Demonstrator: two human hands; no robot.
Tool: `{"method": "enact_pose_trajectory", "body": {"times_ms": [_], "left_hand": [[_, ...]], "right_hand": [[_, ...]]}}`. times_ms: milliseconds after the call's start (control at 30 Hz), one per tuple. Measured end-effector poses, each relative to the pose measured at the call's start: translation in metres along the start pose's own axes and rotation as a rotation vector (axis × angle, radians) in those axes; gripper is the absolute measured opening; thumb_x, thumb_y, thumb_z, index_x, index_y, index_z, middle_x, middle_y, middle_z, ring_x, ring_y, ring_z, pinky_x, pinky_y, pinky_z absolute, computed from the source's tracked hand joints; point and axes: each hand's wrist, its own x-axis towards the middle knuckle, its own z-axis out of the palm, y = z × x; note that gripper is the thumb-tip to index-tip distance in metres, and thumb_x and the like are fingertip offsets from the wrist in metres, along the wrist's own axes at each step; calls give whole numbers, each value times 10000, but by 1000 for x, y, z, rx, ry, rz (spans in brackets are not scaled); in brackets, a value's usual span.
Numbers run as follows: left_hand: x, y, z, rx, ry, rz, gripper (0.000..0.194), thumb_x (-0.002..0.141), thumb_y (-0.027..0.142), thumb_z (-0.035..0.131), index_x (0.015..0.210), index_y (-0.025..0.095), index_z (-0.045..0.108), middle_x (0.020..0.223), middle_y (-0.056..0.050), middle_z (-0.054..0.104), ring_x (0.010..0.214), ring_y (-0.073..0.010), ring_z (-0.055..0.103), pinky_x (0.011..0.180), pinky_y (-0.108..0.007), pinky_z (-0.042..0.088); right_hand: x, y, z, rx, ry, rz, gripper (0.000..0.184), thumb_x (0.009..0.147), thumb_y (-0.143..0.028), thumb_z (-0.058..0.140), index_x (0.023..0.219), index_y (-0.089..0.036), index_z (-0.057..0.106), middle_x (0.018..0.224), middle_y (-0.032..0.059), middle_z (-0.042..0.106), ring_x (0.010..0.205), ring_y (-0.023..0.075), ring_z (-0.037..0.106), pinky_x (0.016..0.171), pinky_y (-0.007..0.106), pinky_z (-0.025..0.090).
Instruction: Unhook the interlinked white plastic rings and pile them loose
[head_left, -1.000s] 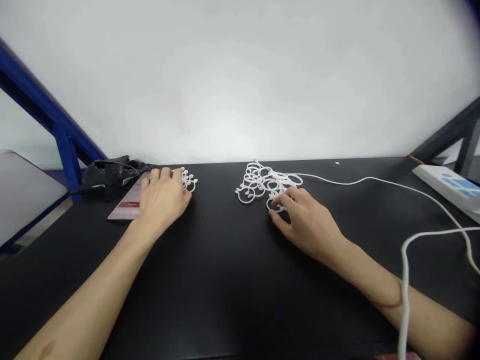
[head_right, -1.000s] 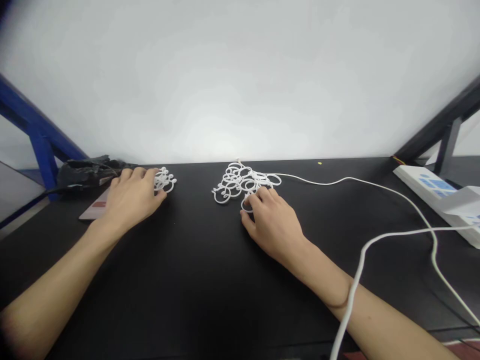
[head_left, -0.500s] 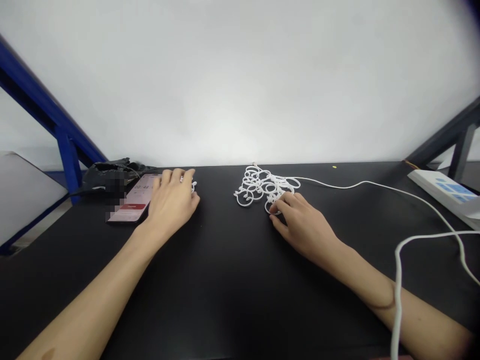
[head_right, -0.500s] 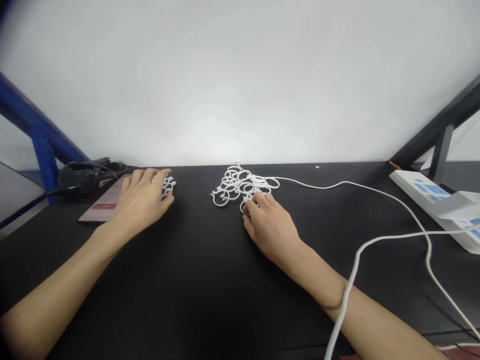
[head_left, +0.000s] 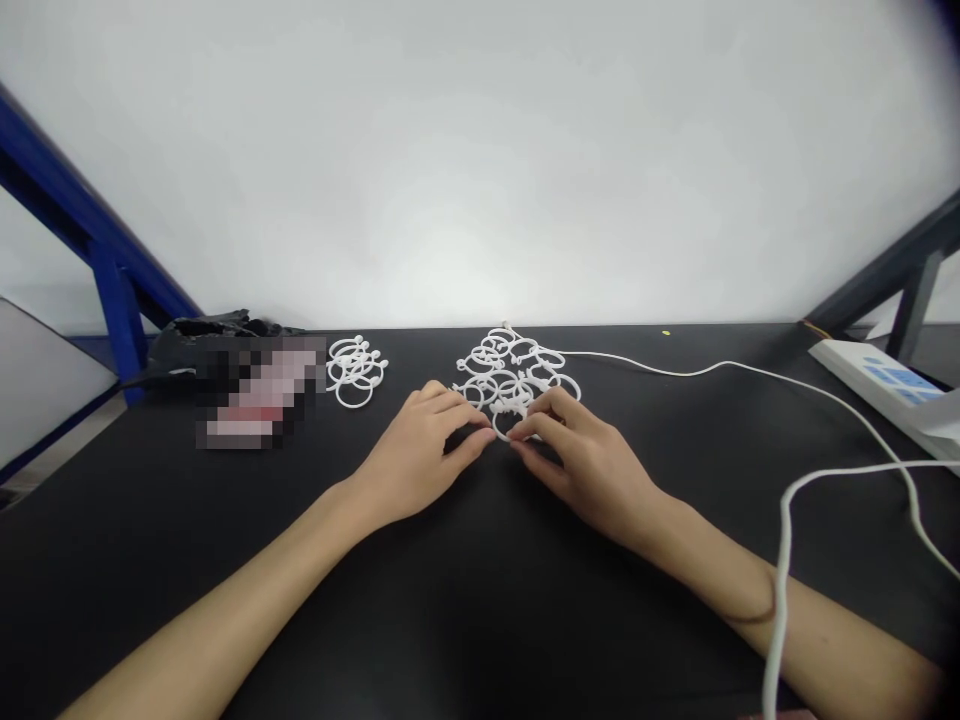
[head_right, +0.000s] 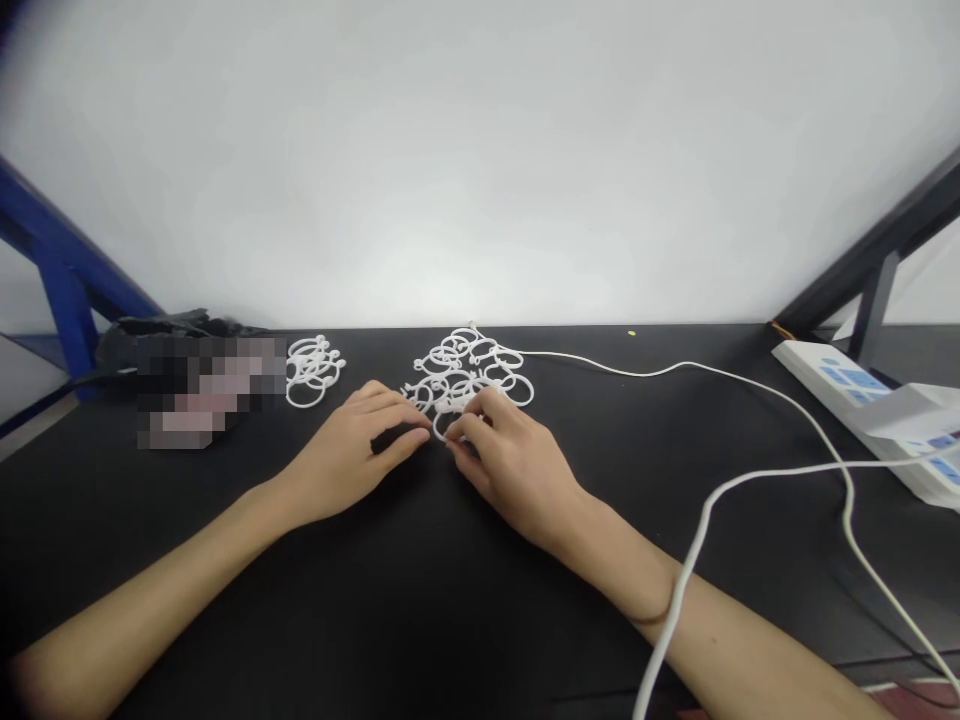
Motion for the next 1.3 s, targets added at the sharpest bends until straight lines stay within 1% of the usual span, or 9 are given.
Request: {"method": "enact_pose_trajectory", "body": {"times_ms": [167,367,600,767,833,967,1133,1200,1300], "left_hand": [[1,6,4,-119,22,-148,219,940,353,527,866,226,690,877,3,704,898,-193,556,809,-363,489],[1,11,3,-184,59,-290,128,865,294,595,854,234,707,779,4,699,726,-171,621,644,-305,506],[2,13,0,-177,66,-387,168,900,312,538,863,229,680,788,20,700,717,-159,624,672,-294,474],[3,8,-2,-133,62,-413,183,919,305,515,893,229,679,776,22,680,690,-148,591,666,-288,453],[3,6,-2,-138,63,-378,179,925,304,520,909,239,686,771,28,671,679,-143,578,656,-281,448],[1,4,-1,-167,53,-198,172,942,295,535,967,271,703,852,37,691,776,-146,582,697,-271,451],[-1,9,1,-111,140,-2,155,947,225,543,968,221,696,876,22,698,824,-142,550,788,-280,449],[-1,11,1,-115,161,35,138,940,210,553,948,211,691,865,24,696,808,-134,548,807,-280,448],[-2,13,-1,-160,140,30,116,929,212,568,932,221,684,869,33,701,831,-134,559,803,-268,455]], "right_hand": [[-2,-3,4,83,-15,-29,108,946,-225,514,974,-199,616,973,61,577,776,143,585,648,272,515],[-4,-3,6,182,-128,-63,150,944,-229,523,1072,-211,599,1066,63,575,814,137,594,693,277,537],[-3,-3,4,113,-175,75,300,928,-265,548,1225,-235,520,1102,68,572,774,152,619,659,307,552],[-2,0,5,105,-161,132,315,925,-278,550,1235,-240,511,1093,65,577,772,160,624,645,315,541],[-1,0,5,138,-137,145,312,929,-276,547,1235,-234,507,1075,58,585,743,148,618,647,315,537],[1,-3,2,275,-73,172,281,936,-237,534,1217,-234,519,1052,35,620,698,111,605,649,277,528],[1,-6,0,375,-24,153,172,932,-191,535,1090,-233,590,938,2,647,699,95,601,641,234,513],[1,-5,1,396,-9,145,135,925,-192,550,1046,-228,599,917,-1,639,692,94,594,641,234,515],[1,-2,2,425,24,127,112,904,-166,570,996,-222,599,945,7,627,719,99,591,661,239,527]]}}
